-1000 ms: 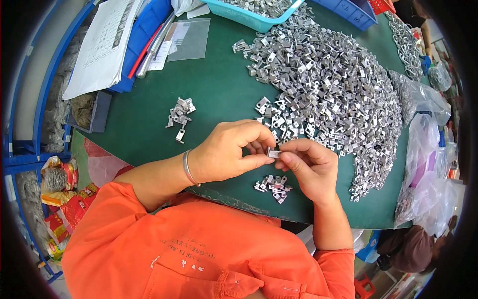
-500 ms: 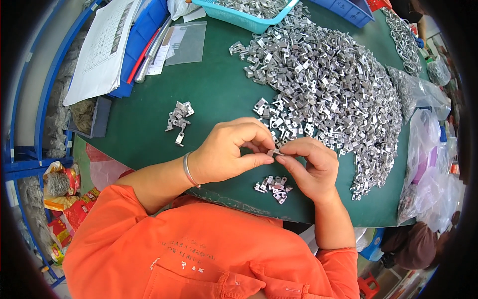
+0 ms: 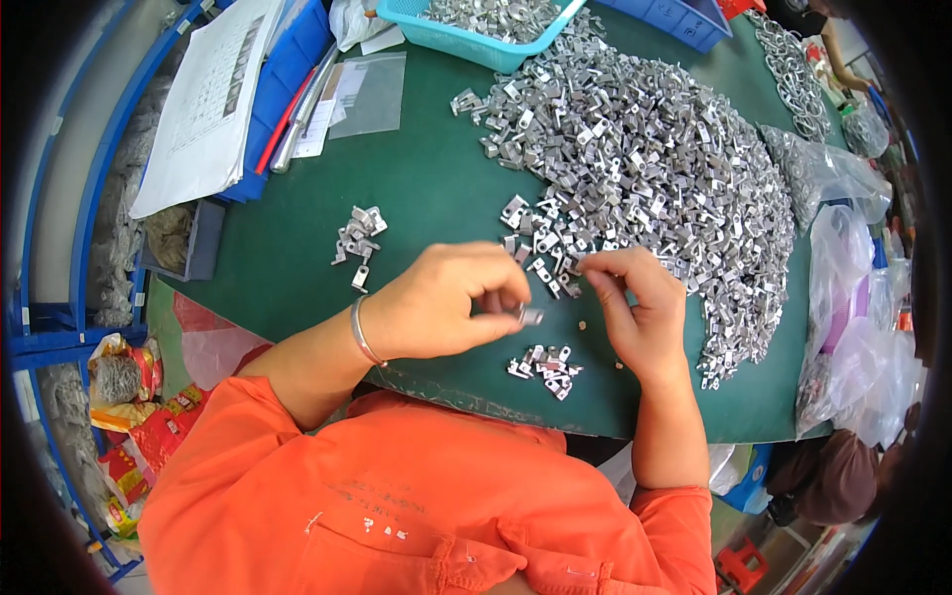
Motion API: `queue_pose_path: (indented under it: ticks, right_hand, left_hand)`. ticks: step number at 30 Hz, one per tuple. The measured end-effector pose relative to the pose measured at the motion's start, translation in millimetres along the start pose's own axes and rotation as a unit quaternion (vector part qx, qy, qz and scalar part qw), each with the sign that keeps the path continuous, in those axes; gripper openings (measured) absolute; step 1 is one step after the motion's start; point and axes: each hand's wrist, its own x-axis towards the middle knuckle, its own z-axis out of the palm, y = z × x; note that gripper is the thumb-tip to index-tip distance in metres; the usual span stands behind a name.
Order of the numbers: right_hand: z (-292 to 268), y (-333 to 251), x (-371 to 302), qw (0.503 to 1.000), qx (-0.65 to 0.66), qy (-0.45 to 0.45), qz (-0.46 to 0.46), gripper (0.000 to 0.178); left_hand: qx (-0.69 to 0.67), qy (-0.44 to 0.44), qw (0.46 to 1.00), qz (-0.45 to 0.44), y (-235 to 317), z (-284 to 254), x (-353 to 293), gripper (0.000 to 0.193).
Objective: The person assembles small metal hardware components by hand at a green workbench. They repeatedly pick up a metal bracket and a small cylindrical piece, fit them together, and place the assembled unit into a growing pile on the table.
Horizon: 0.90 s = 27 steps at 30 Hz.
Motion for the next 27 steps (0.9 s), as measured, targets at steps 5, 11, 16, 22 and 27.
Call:
queue_pose_path:
  ticks: [5, 11, 16, 22, 27]
  right_hand:
    - [15.6, 2.3, -1.2, 0.993, -0.090, -0.042, -0.070, 0.015]
    - [36.6, -13.1, -0.9, 0.966, -0.246, -0.042, -0.065, 0.015]
    - [40.4, -13.4, -0.5, 0.955, -0.287, -0.024, -0.070, 0.014]
    - [37.3, -8.3, -2.7, 0.976, -0.200, -0.013, -0.082, 0.007]
    - [23.4, -16.8, -8.3, 0.992, 0.096, -0.063, 0.057, 0.004]
  left_hand:
    - [0.082, -0.140, 0.985, 0.061, -12.2, 7.1, -6.4, 0.021]
    - [0.065, -0.091, 0.994, 0.005, -8.4, 6.6, -3.5, 0.020]
    - [0.072, 0.025, 0.995, -0.064, -8.0, 8.4, -0.6, 0.016]
    - [-0.008, 0.081, 0.991, -0.111, -4.5, 13.0, 2.9, 0.030]
    - [-0.103, 0.087, 0.989, -0.062, -7.9, 19.2, 1.2, 0.030]
